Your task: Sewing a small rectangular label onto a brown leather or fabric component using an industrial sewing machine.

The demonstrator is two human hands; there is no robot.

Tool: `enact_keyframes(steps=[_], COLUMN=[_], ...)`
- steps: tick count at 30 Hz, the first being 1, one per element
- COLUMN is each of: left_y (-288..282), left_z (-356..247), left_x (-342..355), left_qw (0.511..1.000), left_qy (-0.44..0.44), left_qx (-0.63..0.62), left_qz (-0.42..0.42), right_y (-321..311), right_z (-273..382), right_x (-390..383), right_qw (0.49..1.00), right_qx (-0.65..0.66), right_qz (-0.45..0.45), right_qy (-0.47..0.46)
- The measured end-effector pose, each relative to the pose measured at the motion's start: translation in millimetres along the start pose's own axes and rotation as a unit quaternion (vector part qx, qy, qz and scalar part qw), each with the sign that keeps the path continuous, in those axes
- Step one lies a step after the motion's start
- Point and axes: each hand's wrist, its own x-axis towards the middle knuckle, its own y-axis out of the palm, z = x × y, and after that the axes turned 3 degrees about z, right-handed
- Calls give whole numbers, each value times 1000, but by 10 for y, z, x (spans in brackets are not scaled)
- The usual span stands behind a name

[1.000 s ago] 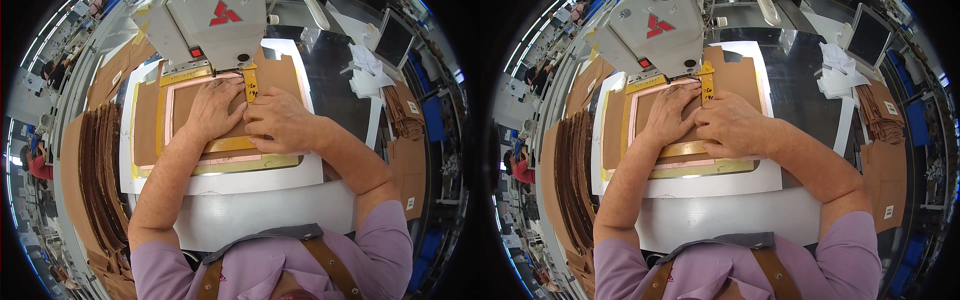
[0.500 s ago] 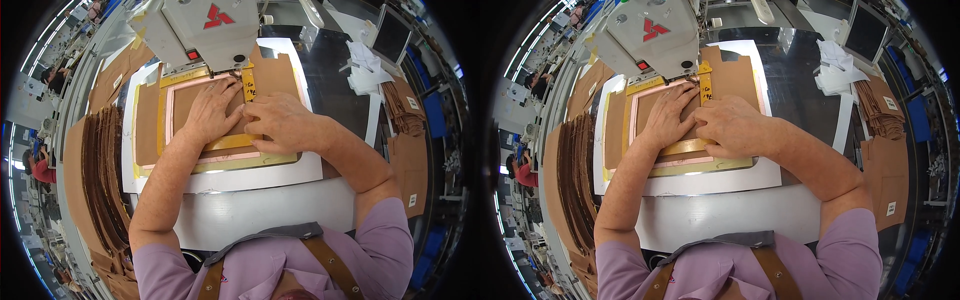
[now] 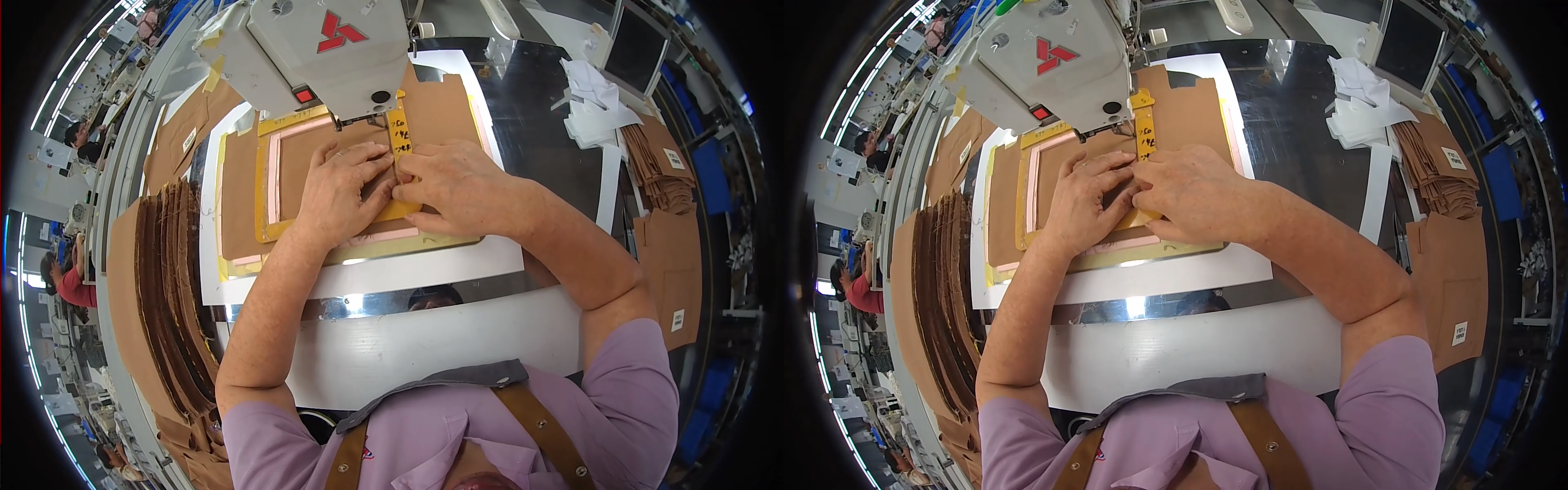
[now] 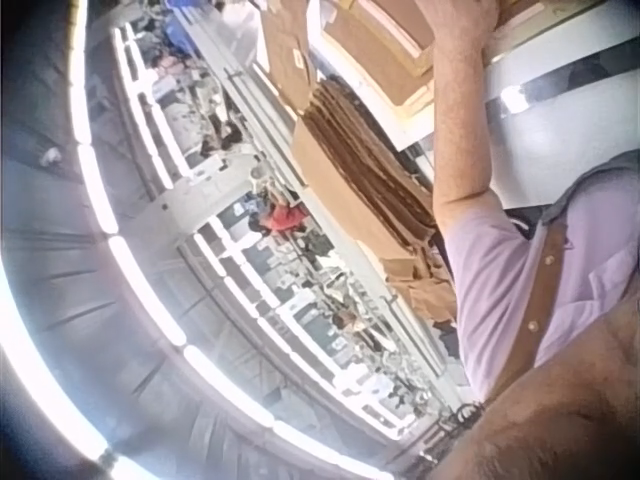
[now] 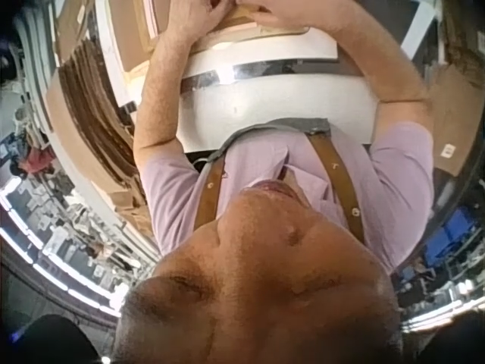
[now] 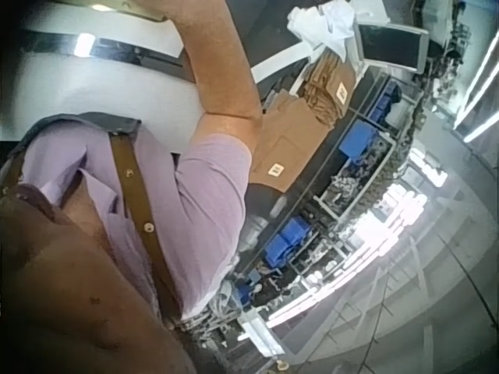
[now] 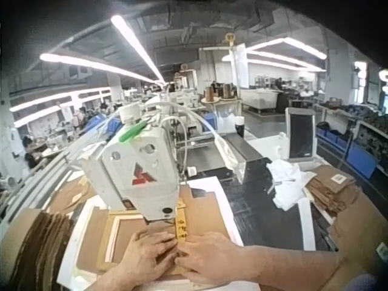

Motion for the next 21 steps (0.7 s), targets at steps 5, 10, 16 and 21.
enact_keyframes(steps=[5, 10, 16, 21], left_y=[42, 65, -27, 7], left_z=[43, 35, 72, 153], left_x=[-44, -40, -122, -33], left_qw=[999, 999, 996, 997], left_qy=[-10, -15, -31, -20], left_qx=[-30, -1, -77, -68], left_qz=[-20, -30, -14, -33], right_y=[37, 47, 103, 104], right_z=[-20, -82, -189, -342], right_x=[45, 62, 56, 16], right_qw=[999, 999, 997, 996], right_qx=[-30, -41, -54, 23], right_qz=[-9, -2, -38, -17], right_qy=[18, 36, 34, 85])
